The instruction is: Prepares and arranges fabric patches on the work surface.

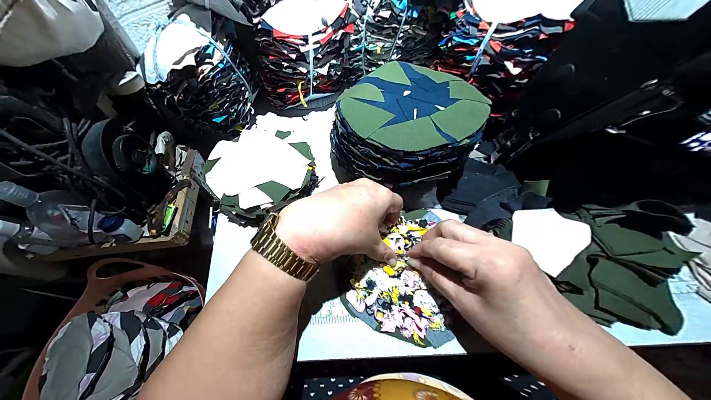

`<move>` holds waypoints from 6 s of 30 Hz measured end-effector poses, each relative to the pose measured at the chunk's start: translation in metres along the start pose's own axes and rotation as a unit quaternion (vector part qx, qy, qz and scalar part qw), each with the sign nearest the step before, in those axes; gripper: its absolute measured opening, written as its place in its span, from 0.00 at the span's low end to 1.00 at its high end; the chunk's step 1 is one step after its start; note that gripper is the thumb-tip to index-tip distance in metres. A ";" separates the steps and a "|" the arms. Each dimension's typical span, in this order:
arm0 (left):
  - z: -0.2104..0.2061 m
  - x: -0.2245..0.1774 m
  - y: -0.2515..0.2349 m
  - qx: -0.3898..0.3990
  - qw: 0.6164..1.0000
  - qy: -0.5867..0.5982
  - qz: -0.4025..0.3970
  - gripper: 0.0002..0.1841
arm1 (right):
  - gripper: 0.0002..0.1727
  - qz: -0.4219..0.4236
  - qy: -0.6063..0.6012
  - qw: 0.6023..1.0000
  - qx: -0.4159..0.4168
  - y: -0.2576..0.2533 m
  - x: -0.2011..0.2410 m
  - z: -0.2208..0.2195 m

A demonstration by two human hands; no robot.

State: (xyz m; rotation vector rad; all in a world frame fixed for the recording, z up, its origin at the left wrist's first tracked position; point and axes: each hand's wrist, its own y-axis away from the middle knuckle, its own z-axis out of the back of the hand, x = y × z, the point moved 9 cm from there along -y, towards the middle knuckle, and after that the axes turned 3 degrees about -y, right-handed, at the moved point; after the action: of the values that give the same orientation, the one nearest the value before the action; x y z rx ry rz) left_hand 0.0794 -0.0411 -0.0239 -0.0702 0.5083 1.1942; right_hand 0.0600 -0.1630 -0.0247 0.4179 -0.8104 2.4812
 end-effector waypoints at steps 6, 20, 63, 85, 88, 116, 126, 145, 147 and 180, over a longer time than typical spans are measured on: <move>0.008 0.004 0.005 -0.026 0.999 0.035 -0.018 0.14 | 0.09 -0.049 -0.021 0.996 -0.076 -0.012 -0.019 0.027; 0.009 0.011 0.004 -0.022 0.999 0.032 -0.026 0.03 | 0.14 -0.039 0.001 0.999 -0.010 -0.017 -0.027 0.015; 0.016 0.045 0.001 -0.060 0.996 0.071 0.006 0.07 | 0.51 0.019 0.127 0.983 0.132 0.014 0.027 -0.061; 0.018 0.041 0.004 -0.048 0.994 0.092 -0.017 0.08 | 0.37 -0.042 0.014 0.996 0.079 0.002 0.001 -0.016; 0.019 0.042 0.005 -0.049 0.993 0.104 -0.016 0.08 | 0.49 -0.025 0.120 0.986 0.112 0.010 0.006 -0.049; 0.011 -0.040 -0.007 -0.194 0.890 0.356 -0.207 0.07 | 0.18 -0.157 0.143 0.973 -0.085 0.062 -0.065 0.073; 0.010 -0.054 -0.003 -0.193 0.907 0.303 -0.218 0.05 | 0.13 -0.190 0.012 0.968 -0.162 0.072 -0.080 0.092; 0.008 -0.059 -0.002 -0.203 0.915 0.258 -0.233 0.05 | 0.13 -0.171 0.073 0.972 -0.146 0.062 -0.074 0.084; 0.008 -0.059 -0.002 -0.201 0.916 0.259 -0.228 0.05 | 0.12 -0.206 0.009 0.967 -0.148 0.064 -0.083 0.090; -0.015 -0.053 0.006 0.096 0.945 0.281 -0.135 0.06 | 0.23 -0.237 -0.357 0.903 -0.009 0.062 -0.020 0.023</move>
State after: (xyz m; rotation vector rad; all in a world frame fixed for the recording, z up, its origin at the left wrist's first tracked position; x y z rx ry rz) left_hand 0.0545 -0.0890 -0.0136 -0.3105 1.0787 0.8404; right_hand 0.0463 -0.2276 -0.0439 1.3876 -0.8576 1.8428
